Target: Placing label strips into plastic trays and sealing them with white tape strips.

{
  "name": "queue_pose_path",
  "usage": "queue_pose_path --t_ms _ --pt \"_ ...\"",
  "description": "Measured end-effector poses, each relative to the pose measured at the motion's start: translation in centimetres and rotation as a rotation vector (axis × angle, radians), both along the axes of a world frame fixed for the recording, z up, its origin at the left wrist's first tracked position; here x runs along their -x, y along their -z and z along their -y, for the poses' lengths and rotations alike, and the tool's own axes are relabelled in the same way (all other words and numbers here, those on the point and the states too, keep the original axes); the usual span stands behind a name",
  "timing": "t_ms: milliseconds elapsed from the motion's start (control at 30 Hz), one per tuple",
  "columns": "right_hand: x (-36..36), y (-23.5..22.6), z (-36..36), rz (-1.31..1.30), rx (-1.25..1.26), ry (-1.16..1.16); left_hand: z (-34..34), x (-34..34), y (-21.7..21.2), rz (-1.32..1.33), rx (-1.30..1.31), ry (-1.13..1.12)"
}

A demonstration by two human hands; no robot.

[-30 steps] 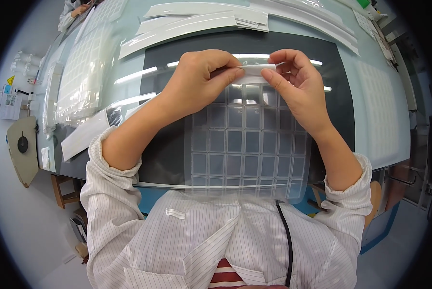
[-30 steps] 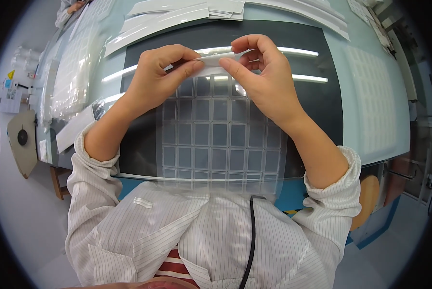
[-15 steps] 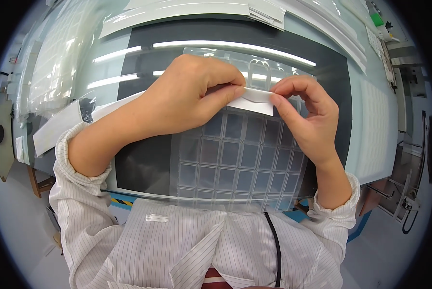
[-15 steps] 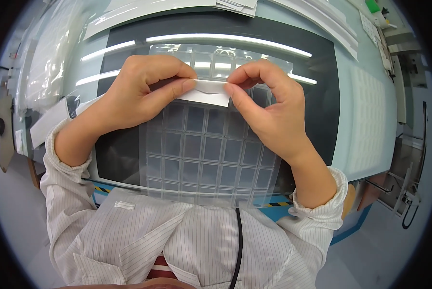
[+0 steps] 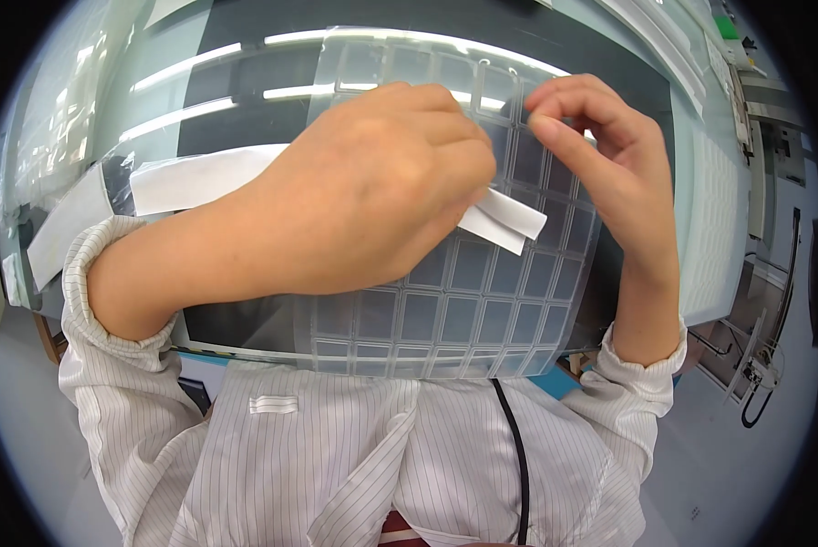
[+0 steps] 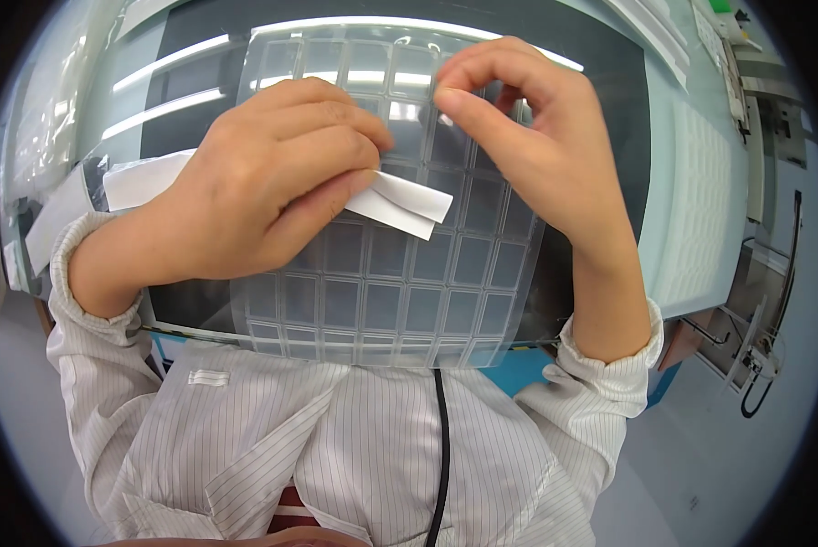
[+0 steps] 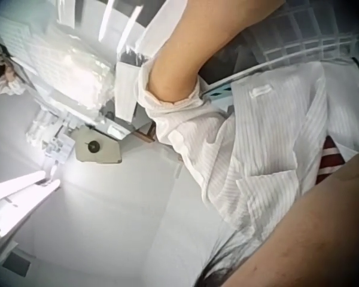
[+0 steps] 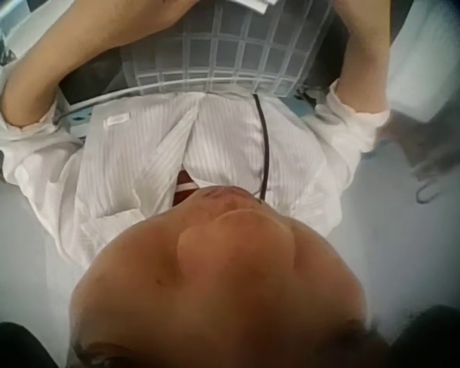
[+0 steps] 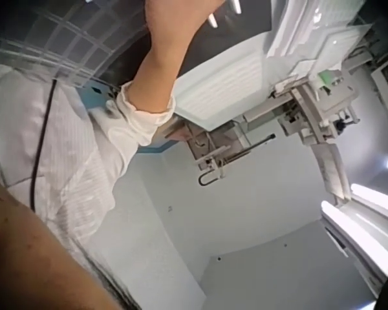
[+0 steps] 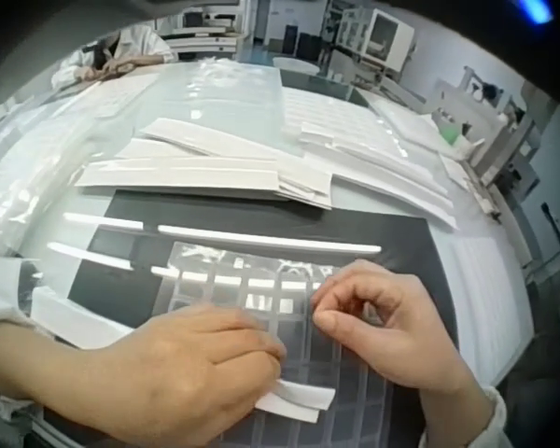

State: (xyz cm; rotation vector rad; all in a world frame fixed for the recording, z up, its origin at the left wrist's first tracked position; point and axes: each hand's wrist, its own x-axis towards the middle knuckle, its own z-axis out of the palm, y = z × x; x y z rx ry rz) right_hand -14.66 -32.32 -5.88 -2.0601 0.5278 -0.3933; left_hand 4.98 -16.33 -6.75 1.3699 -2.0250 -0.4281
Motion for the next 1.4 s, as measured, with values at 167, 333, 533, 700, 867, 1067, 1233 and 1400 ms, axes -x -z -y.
queue_pose_path --t_ms 167,333,533,700,867,1067,1233,1400 --pt "-1.0 1.0 0.3 -0.112 0.051 0.010 -0.4 1.1 1.8 0.083 0.180 0.007" --pt "-1.1 1.3 0.7 -0.106 0.005 -0.023 -0.2 0.7 2.1 0.083 0.177 0.007" --pt "-1.0 1.8 0.4 -0.067 -0.097 -0.010 -0.3 0.5 1.7 0.115 0.114 0.011" --pt "-0.8 2.3 0.5 -0.033 -0.070 0.009 -0.2 0.4 1.8 0.119 0.103 0.027" --pt "-2.6 1.5 -0.5 -0.264 -0.100 0.212 -0.3 0.4 1.9 0.140 0.126 0.010" --pt "-3.3 -0.2 -1.4 -0.271 -0.008 0.181 0.1 0.7 2.8 0.080 0.289 -0.030" --pt "-3.3 -1.3 -2.0 -0.226 0.085 0.104 0.0 -0.3 0.3 -0.054 0.080 0.028" --pt "-3.1 -0.3 -2.0 -0.207 0.191 0.102 -0.1 -0.6 -0.2 -0.053 0.058 0.056"
